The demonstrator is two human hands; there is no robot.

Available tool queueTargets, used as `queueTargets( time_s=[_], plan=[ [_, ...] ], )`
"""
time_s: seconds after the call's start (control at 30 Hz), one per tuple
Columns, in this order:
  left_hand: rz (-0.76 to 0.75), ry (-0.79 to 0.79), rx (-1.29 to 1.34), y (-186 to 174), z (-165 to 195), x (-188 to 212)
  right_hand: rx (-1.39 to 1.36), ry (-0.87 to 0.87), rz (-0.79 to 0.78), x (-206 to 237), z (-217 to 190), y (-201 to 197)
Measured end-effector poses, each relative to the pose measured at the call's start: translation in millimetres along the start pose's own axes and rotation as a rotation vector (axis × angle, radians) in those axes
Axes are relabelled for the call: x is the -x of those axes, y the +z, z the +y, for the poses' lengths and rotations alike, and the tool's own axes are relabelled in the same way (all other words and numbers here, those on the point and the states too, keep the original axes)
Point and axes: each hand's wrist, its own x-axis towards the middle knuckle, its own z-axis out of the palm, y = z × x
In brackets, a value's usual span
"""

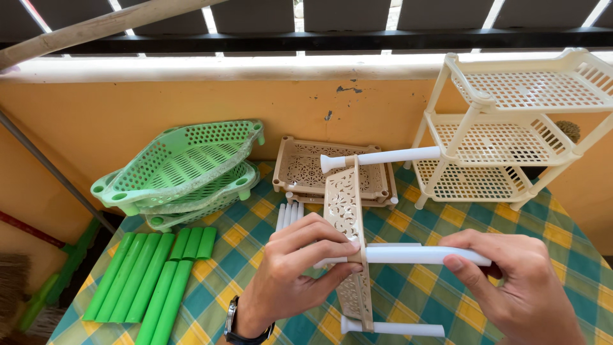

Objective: The person assembles a plastic storage rack on a table. They attach white plastic leg tubes and connector fittings to beige perforated basket panels, fitting tubes into the panel sockets one at a time and joining side panels together to build up the rack frame.

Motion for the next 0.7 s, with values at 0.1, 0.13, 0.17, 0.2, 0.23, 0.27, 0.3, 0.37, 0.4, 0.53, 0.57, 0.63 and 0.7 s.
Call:
queueTargets(
  time_s=[0.1, 0.13, 0.17, 0.2, 0.23, 0.27, 0.3, 0.37, 0.4, 0.53, 0.57, 0.63, 0.7],
  plan=[
    [0.016, 0.006, -0.027, -1.0, -0.4, -1.5, -0.025, -0.082, 0.032, -2.0, -5.3, 0.4],
    [0.026, 0.007, -0.037, -1.7, -1.2, -1.9, -0.039, -0.114, 0.033, -3.9, -5.6, -1.7],
    [0.04, 0.009, -0.061, -3.6, -2.0, -1.9, -0.054, -0.144, 0.035, -4.6, -5.9, -2.1],
    [0.055, 0.012, -0.085, -5.8, -3.0, -1.8, -0.036, -0.124, 0.037, -5.0, -5.9, -2.2],
    [0.07, 0.016, -0.111, -8.2, -4.3, -2.0, -0.018, -0.107, 0.041, -6.3, -5.3, -3.1],
    [0.084, 0.017, -0.136, -10.4, -5.8, -2.4, -0.001, -0.088, 0.045, -7.4, -4.6, -3.9],
    [0.097, 0.018, -0.161, -12.4, -7.5, -3.1, -0.011, -0.103, 0.044, -9.2, -3.9, -3.8],
    [0.132, -0.007, -0.201, -15.8, -10.1, -3.8, -0.029, -0.135, 0.042, -13.0, -3.3, -3.0],
    [0.151, -0.034, -0.215, -17.5, -10.9, -3.7, 0.002, -0.121, -0.005, -14.0, -3.8, -3.6],
    [0.21, -0.124, -0.294, -24.8, -14.1, -3.0, 0.147, 0.084, -0.22, -24.3, -7.1, -1.4],
    [0.221, -0.143, -0.311, -26.6, -15.2, -2.8, 0.19, 0.174, -0.282, -26.6, -7.6, -0.5],
    [0.243, -0.183, -0.342, -29.3, -17.3, -2.0, 0.318, 0.219, -0.364, -32.9, -6.7, 0.8],
    [0.265, -0.209, -0.354, -31.4, -19.9, -1.8, 0.417, 0.224, -0.41, -37.3, -5.1, 4.3]
  ],
)
